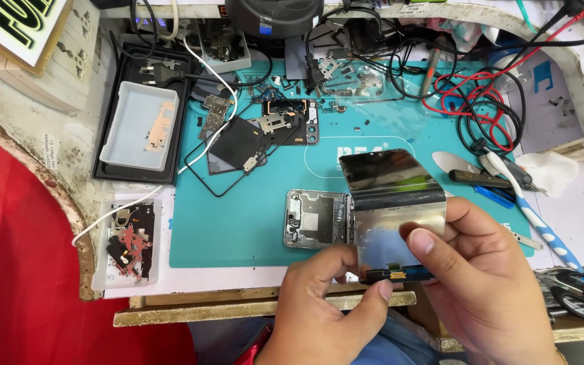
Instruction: Disassembling a foldable smartphone and testing a replacement screen using tweezers and manual manipulation.
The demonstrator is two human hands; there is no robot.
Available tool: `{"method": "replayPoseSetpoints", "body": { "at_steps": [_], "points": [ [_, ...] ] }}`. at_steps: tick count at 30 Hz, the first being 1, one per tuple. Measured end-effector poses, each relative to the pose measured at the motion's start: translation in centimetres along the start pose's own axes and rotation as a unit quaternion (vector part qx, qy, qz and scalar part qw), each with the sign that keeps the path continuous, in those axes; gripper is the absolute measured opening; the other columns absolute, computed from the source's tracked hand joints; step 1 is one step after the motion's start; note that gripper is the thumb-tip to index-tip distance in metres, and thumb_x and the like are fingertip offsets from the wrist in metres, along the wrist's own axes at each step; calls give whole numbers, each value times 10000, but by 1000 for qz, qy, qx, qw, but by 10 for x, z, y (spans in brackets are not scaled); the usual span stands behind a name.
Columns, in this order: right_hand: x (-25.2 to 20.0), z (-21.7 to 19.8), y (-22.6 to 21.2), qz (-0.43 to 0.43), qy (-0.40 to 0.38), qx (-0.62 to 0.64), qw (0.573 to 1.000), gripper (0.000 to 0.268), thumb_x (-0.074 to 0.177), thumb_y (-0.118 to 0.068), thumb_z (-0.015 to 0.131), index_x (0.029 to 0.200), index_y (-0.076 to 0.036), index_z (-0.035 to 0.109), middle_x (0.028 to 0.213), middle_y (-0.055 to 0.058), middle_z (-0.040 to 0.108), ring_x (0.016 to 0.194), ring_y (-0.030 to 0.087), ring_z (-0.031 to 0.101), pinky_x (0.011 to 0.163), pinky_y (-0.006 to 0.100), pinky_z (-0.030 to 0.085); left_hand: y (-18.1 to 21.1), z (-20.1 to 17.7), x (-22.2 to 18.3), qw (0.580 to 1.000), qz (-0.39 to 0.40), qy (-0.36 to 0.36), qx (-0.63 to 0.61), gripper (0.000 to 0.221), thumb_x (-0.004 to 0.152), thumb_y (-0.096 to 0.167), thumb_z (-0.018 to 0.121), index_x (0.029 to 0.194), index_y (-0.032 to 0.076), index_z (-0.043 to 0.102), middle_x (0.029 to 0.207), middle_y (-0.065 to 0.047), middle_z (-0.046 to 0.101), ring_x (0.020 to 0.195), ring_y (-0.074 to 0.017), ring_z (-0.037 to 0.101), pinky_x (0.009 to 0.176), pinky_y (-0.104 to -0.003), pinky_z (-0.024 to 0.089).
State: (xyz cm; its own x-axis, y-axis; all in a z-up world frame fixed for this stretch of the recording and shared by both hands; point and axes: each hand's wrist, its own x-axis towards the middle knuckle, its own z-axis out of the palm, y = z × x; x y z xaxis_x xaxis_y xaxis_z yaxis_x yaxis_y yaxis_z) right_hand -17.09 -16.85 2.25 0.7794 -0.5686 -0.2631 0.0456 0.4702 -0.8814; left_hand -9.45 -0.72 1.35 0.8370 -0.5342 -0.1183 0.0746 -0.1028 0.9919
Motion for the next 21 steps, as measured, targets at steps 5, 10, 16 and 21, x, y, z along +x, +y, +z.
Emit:
{"method": "replayPoseSetpoints", "body": {
  "at_steps": [5,10,16,21],
  "points": [
    [0,1,-1,-2,0,9,1000,274,889,90,661,1104,-76,627,974,187,759,937,232,724,782,361,547,6,3,1,1000,-21,-7,-10,201,709,221,841,890,158,778,776,67,796,699,-35,695,667,-223,579],
    [-1,2,-3,-1,-1,-7,1000,221,900,69,661,1078,-53,615,984,196,766,916,242,720,789,374,547,10,0,1,1000,1,-23,-19,225,754,257,802,952,152,775,839,63,799,773,-42,715,727,-238,591],
    [-8,-13,-8,-32,6,-30,999,266,878,62,646,1128,-29,625,1063,246,772,943,307,756,835,442,598,10,1,-2,999,37,-32,12,270,762,321,814,964,168,722,845,56,749,776,-70,686,731,-244,547],
    [-9,-80,-37,-199,-142,-433,868,397,821,-303,616,1010,3,785,1016,112,864,983,203,858,898,308,686,1,-9,-18,992,5,-64,-105,618,808,607,653,1236,162,631,1102,14,803,977,-66,717,835,-265,481]
  ]
}}
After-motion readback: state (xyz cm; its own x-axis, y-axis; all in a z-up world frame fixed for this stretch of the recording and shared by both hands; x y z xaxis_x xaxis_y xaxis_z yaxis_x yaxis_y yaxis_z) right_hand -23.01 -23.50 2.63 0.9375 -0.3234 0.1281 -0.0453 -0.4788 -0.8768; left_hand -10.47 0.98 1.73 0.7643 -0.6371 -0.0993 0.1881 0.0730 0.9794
